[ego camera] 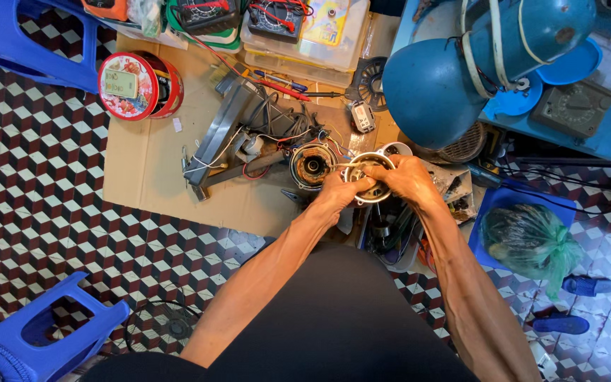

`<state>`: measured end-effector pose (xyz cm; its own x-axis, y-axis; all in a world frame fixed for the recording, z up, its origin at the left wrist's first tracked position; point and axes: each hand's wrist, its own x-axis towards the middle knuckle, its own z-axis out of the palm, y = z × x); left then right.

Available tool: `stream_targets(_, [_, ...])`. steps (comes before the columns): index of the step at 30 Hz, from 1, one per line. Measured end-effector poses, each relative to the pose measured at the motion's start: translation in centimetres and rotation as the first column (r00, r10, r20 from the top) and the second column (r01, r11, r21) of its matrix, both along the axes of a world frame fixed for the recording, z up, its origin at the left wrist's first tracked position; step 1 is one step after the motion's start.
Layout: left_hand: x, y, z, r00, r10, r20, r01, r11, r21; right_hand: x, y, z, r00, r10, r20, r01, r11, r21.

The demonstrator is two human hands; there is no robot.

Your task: The person works on a disassembled electrical motor stator, using a screwdriver to adjust internal components and manipulating wires by hand. They repeatedly position the stator under a blue work lamp, use a small brush to clean inside the windings, and handle a motor fan housing and other parts on the cluttered workbench.

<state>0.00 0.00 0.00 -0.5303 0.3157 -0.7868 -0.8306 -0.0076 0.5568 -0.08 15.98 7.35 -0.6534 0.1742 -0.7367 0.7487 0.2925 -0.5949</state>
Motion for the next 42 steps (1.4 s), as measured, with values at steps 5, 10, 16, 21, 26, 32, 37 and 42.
stream_targets(5, [0.1,-0.5,0.9,1.000,0.012,0.013,-0.012,0.999,0.044,0.7,-0.3,1.0,0.996,0.047,-0.071,-0.044,0.998,0.042])
stream_targets(10, [-0.1,0.0,1.5,1.000,-0.020,0.020,0.020,1.000,0.014,1.7,-0.2,1.1,0.990,0.036,-0.139,-0.018,0.991,0.131])
stream_targets(16, [0.4,-0.3,1.4,0.999,-0.027,-0.031,0.027,0.999,0.020,2.9,-0.6,0.8,0.981,0.025,-0.191,0.004,0.989,0.148])
stream_targets(21, [1.1,-0.5,0.5,0.997,-0.012,-0.074,0.014,1.000,0.027,3.0,-1.0,-0.2,0.985,-0.021,-0.172,0.040,0.993,0.108])
stream_targets(26, [0.8,-0.4,0.3,0.998,-0.007,-0.066,0.010,0.999,0.050,1.8,-0.8,-1.4,0.999,-0.043,-0.023,0.044,0.997,0.066])
stream_targets(32, [0.0,0.0,1.7,0.999,-0.041,0.026,0.040,0.999,0.023,1.6,-0.5,-1.1,0.995,-0.010,-0.094,0.022,0.992,0.121])
stream_targets(37, [-0.4,0.1,3.0,0.993,-0.118,0.000,0.118,0.991,-0.067,1.6,-0.5,-0.2,0.991,-0.024,-0.132,0.042,0.990,0.136])
stream_targets(42, [-0.1,0.2,3.1,0.991,-0.131,0.003,0.131,0.991,-0.021,1.9,-0.1,0.3,0.989,0.041,-0.143,-0.016,0.985,0.170])
